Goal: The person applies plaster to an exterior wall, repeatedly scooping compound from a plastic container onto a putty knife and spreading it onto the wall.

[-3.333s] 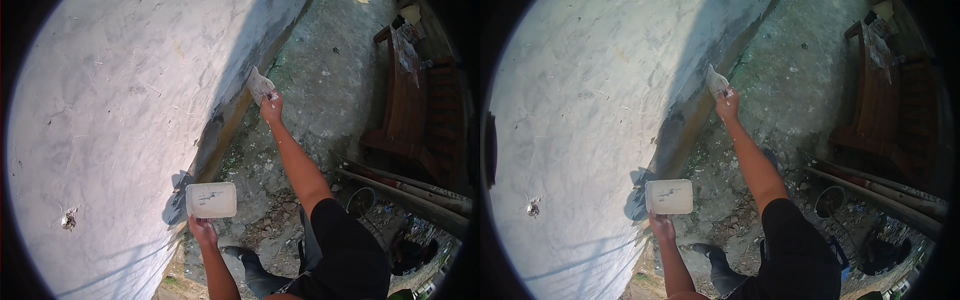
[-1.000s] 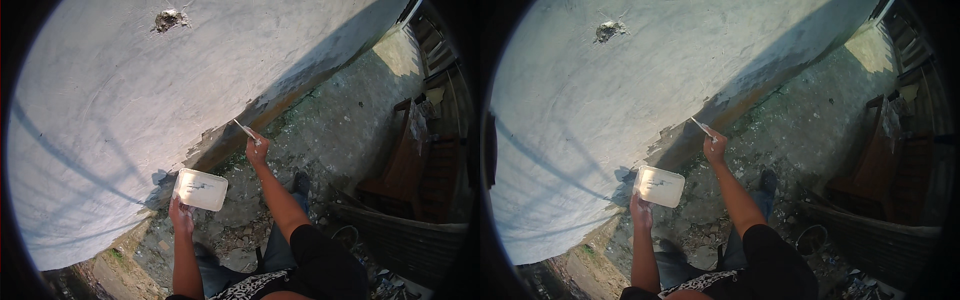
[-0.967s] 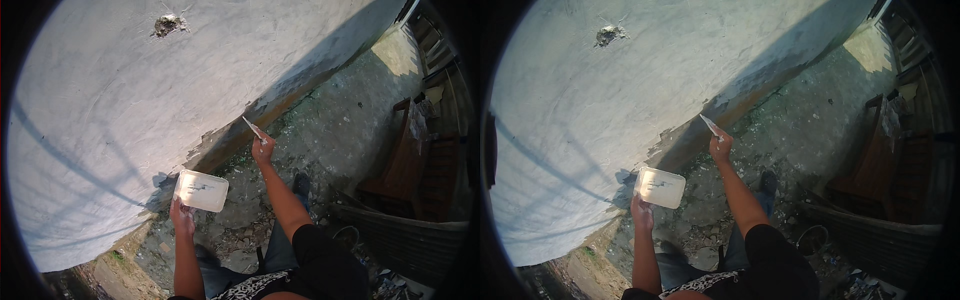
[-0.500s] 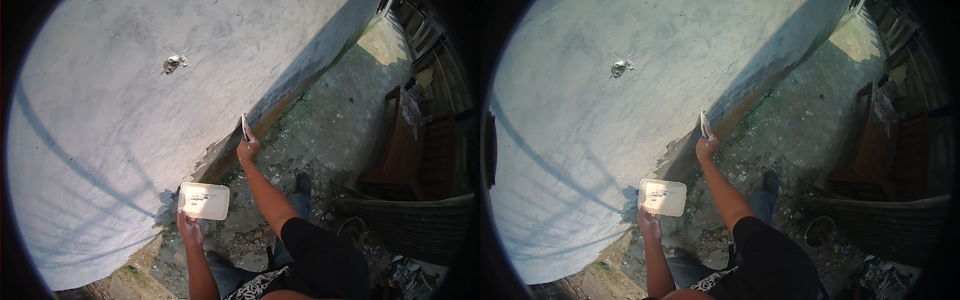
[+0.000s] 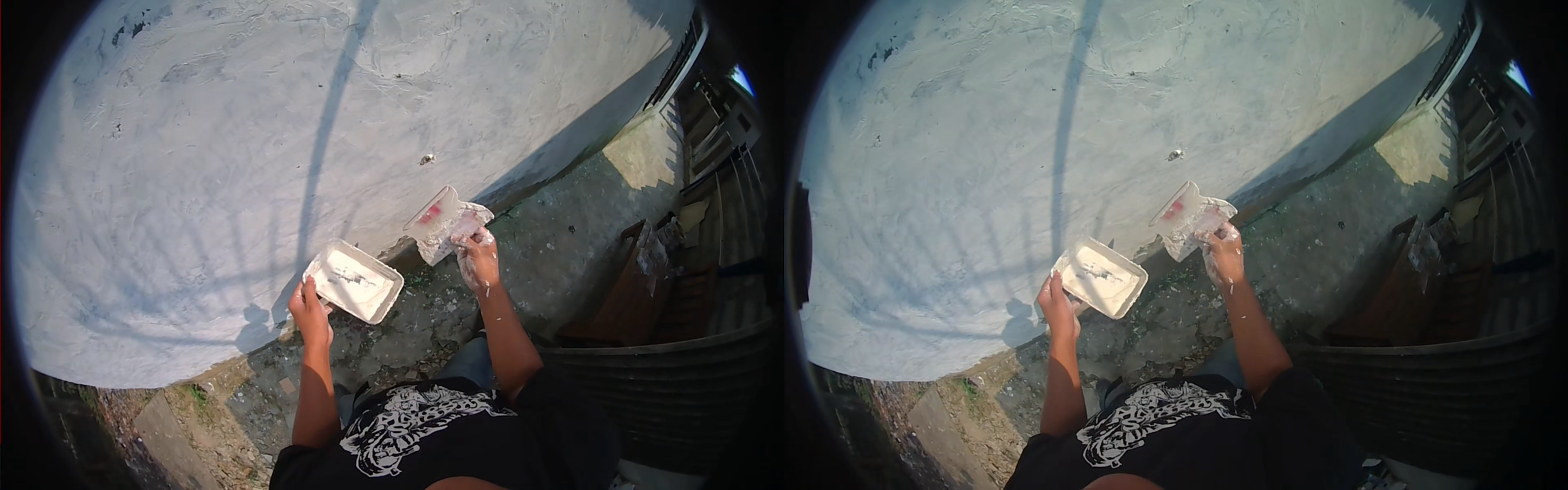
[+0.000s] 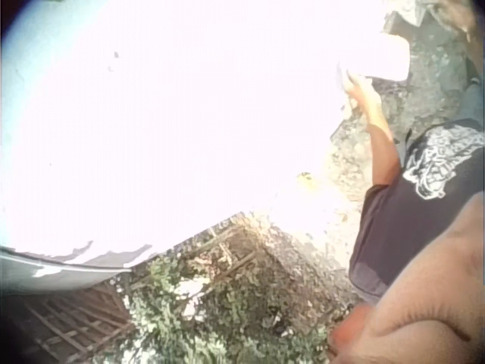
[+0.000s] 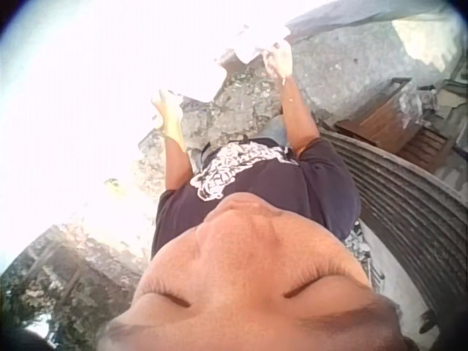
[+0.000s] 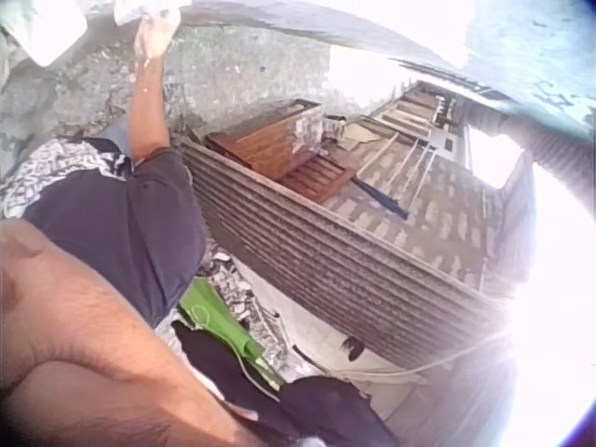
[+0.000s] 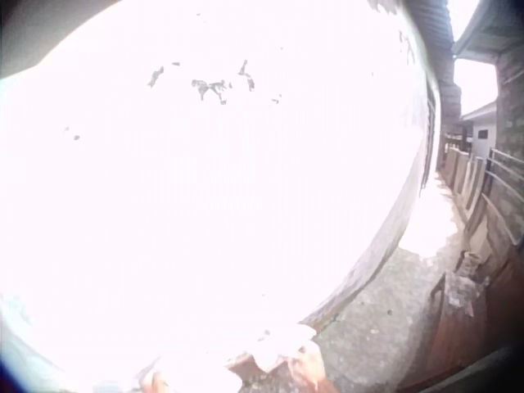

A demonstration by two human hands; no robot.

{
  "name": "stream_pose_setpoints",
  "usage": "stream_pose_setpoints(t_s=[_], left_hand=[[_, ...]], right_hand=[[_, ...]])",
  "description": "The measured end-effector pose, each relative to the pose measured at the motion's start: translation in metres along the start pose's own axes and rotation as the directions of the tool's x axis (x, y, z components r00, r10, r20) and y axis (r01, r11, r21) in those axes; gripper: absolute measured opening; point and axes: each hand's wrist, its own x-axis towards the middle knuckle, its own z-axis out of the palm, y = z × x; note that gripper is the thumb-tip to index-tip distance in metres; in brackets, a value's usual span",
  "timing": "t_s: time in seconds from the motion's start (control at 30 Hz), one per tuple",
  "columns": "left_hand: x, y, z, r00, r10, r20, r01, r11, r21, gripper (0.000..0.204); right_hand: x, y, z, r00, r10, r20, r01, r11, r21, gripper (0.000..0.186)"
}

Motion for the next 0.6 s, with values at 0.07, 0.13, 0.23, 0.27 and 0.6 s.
stream_pose_setpoints(t_s=[0.07, 0.13, 0.23, 0.27, 0.6], left_hand=[[0.008, 0.009, -0.012, 0.994, 0.111, 0.003, -0.111, 0.993, 0.037, 0.031], [0.01, 0.026, -0.003, 0.975, 0.219, -0.049, -0.216, 0.974, 0.065, 0.031], [0.014, 0.044, -0.004, 0.937, 0.339, -0.088, -0.327, 0.936, 0.127, 0.033], [0.014, 0.047, -0.008, 0.931, 0.355, -0.078, -0.341, 0.928, 0.151, 0.034], [0.016, 0.067, -0.038, 0.911, 0.409, -0.057, -0.401, 0.909, 0.119, 0.033]], right_hand=[[-0.018, -0.016, 0.028, 0.999, 0.006, 0.033, -0.006, 1.0, 0.013, 0.035], [-0.029, -0.017, 0.051, 0.994, -0.035, 0.106, 0.038, 0.999, -0.025, 0.033], [-0.053, -0.016, 0.077, 0.977, -0.092, 0.194, 0.114, 0.988, -0.107, 0.029], [-0.06, -0.014, 0.081, 0.972, -0.109, 0.209, 0.144, 0.977, -0.157, 0.025], [-0.105, 0.013, 0.113, 0.676, -0.321, 0.664, 0.671, 0.641, -0.372, 0.037]])
